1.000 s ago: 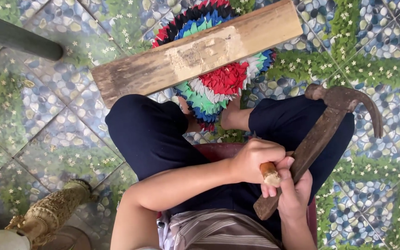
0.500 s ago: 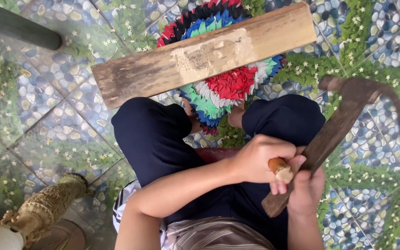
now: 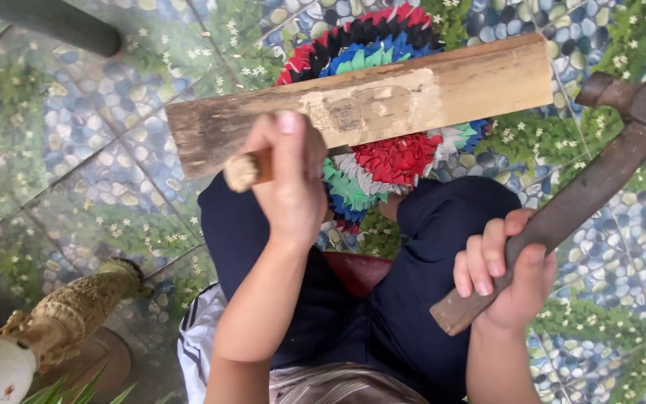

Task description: Carving a design into a wooden board using a hammer and a small chisel or gouge while sitting on the floor.

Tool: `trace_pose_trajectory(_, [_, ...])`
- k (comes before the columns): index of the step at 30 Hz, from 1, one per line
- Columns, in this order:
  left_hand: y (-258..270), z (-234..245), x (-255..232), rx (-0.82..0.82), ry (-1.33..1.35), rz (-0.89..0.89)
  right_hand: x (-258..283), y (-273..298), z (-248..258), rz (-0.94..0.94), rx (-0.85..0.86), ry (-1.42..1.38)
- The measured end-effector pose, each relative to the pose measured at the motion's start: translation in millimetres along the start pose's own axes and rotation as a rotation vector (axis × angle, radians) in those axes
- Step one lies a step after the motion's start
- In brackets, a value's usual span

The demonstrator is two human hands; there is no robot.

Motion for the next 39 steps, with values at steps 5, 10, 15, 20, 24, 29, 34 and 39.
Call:
trace_pose_trajectory(5, [0.0,8.3,-12.0,0.018,-0.025,-0.022,0.5,5.5,-19.5,0.094,0.039,-0.021])
trace_pose_trajectory(10, [16.8,33.3,-110.3,0.118,-0.023,-0.272,-1.0,32.9,-15.0,0.227,-0.077,0.206])
trace_pose_trajectory(15, [70.6,75.1,-176.8,0.028,-0.141,-0.437,-3.9,62.8,-3.6,0.277,-0.144,0.226])
trace_pose_trajectory(20, [75.7,69.3,-155.7,0.074,-0.117,-0.387,14.4,57.4,1.1,0.335,-0.176,0.296])
trace_pose_trajectory(24, [54.3,30.9,-98.4,0.134,-0.12,-0.296,28.8,33.7,1.5,0.303,-0.164,0.352])
trace_pose_trajectory(29, [21.8,-49.3,-22.5,0.32,-0.234,0.013,42.1,-15.8,13.4,0.295,-0.152,0.433])
trace_pose_trajectory(34, [19.1,-93.2,26.6,0.531,-0.286,0.128,29.3,-20.8,24.6,0.234,-0.176,0.321])
trace_pose_trajectory(39, [22.1,-36.3,98.7,0.409,-0.377,0.311,31.0,-23.1,46.4,0.205,-0.225,0.259])
Point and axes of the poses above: each hand's wrist, its own y-axis away from the middle knuckle, its own z-axis out of the back of the hand, x = y × z, the point moved 10 cm from there along -y, towards the middle knuckle, and after that the axes turned 1 degree about y, right-handed, at the moved point
